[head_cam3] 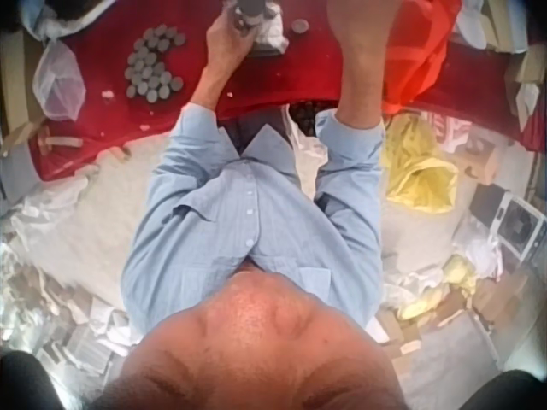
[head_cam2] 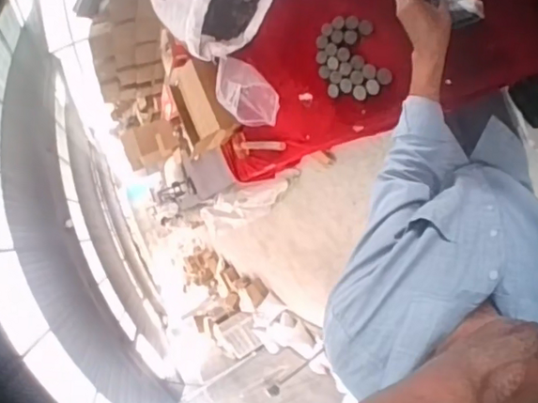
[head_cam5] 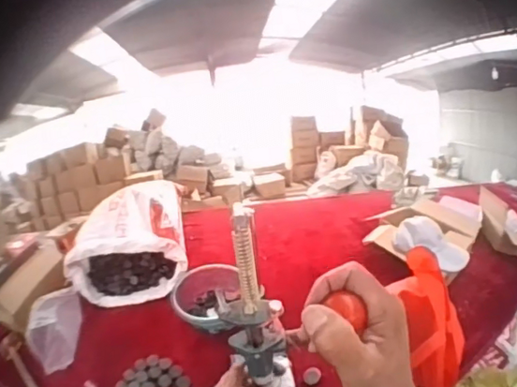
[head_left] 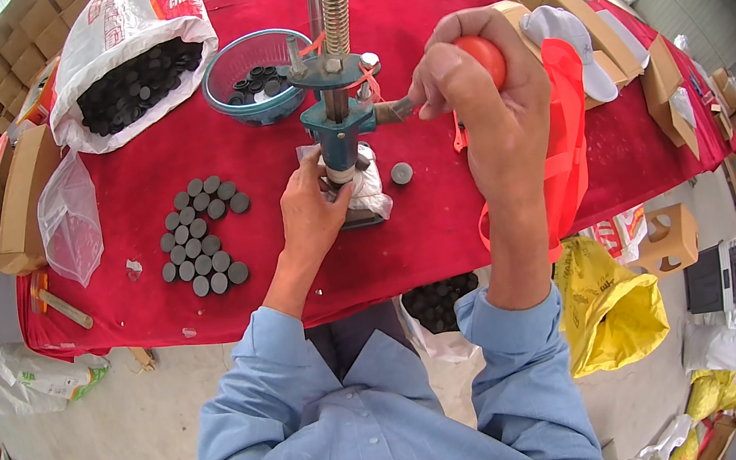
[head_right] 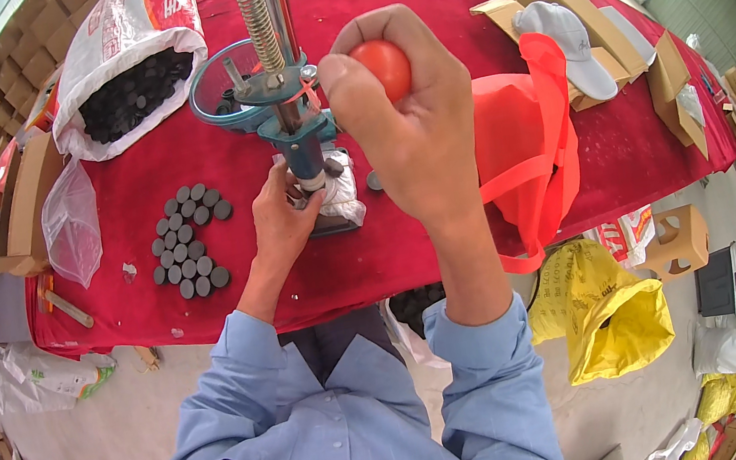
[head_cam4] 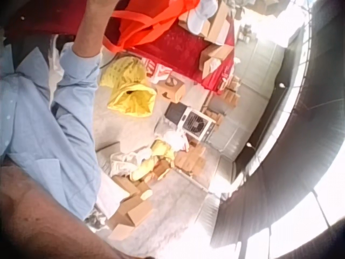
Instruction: The person sorts small metal rings and dark circular discs on a red tablecloth, then uses a rubber mallet to tap the rings onto the discs. They arrange the assembled units into a grid pattern and finally use a manual press machine to process the items one by one.
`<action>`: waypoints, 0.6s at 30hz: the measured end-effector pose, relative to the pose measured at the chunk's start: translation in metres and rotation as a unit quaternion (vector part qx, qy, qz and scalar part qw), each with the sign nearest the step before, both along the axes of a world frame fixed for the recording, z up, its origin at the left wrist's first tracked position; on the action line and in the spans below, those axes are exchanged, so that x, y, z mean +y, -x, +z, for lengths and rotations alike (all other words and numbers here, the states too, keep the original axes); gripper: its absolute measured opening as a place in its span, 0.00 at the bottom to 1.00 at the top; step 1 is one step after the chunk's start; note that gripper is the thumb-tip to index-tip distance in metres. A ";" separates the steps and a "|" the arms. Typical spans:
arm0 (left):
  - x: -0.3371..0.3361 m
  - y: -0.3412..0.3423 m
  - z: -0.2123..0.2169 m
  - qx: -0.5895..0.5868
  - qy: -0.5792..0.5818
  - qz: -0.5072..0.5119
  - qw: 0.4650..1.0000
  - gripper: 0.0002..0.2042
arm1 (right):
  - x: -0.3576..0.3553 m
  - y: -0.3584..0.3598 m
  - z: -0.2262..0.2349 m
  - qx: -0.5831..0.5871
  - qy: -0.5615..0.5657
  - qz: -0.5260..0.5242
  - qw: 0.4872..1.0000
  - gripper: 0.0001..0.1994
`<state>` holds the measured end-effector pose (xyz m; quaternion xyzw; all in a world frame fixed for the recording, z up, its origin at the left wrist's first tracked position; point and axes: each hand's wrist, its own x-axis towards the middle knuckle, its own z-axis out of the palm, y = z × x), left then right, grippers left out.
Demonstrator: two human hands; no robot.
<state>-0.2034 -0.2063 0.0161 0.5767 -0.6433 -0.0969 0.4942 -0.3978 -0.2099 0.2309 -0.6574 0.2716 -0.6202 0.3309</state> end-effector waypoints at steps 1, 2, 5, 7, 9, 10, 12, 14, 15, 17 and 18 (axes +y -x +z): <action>0.000 0.001 0.001 0.003 0.001 0.007 1.000 0.35 | 0.001 0.001 -0.004 0.003 0.006 -0.008 1.000 0.10; -0.001 0.001 0.001 0.002 0.000 0.007 1.000 0.36 | 0.005 0.002 -0.009 -0.002 0.010 -0.012 1.000 0.08; 0.005 -0.003 -0.002 -0.011 -0.009 0.015 1.000 0.35 | 0.029 0.005 -0.038 -0.026 0.042 0.001 0.999 0.06; 0.015 -0.012 0.000 -0.035 -0.014 0.024 0.999 0.31 | 0.044 0.005 -0.064 -0.055 0.096 0.037 0.993 0.07; 0.038 -0.033 0.003 -0.112 -0.009 0.015 0.993 0.25 | 0.054 0.013 -0.097 -0.032 0.163 0.061 0.984 0.10; 0.053 -0.047 0.007 -0.153 -0.006 0.011 0.988 0.23 | 0.059 0.018 -0.116 -0.005 0.182 0.057 0.982 0.11; 0.083 -0.070 0.014 -0.200 -0.049 0.029 0.978 0.18 | 0.077 0.019 -0.156 -0.008 0.174 0.020 0.984 0.15; 0.120 -0.095 0.019 -0.253 -0.125 0.067 0.957 0.24 | 0.076 0.018 -0.158 -0.007 0.161 0.014 0.987 0.16; 0.133 -0.105 0.019 -0.266 -0.134 0.062 0.952 0.24 | 0.077 0.018 -0.158 -0.005 0.156 0.007 0.988 0.16; 0.155 -0.121 0.016 -0.291 -0.155 0.056 0.942 0.26 | 0.074 0.017 -0.153 0.001 0.161 0.009 0.987 0.15; 0.161 -0.125 0.015 -0.288 -0.147 0.049 0.945 0.26 | 0.074 0.017 -0.150 0.003 0.158 0.007 0.987 0.15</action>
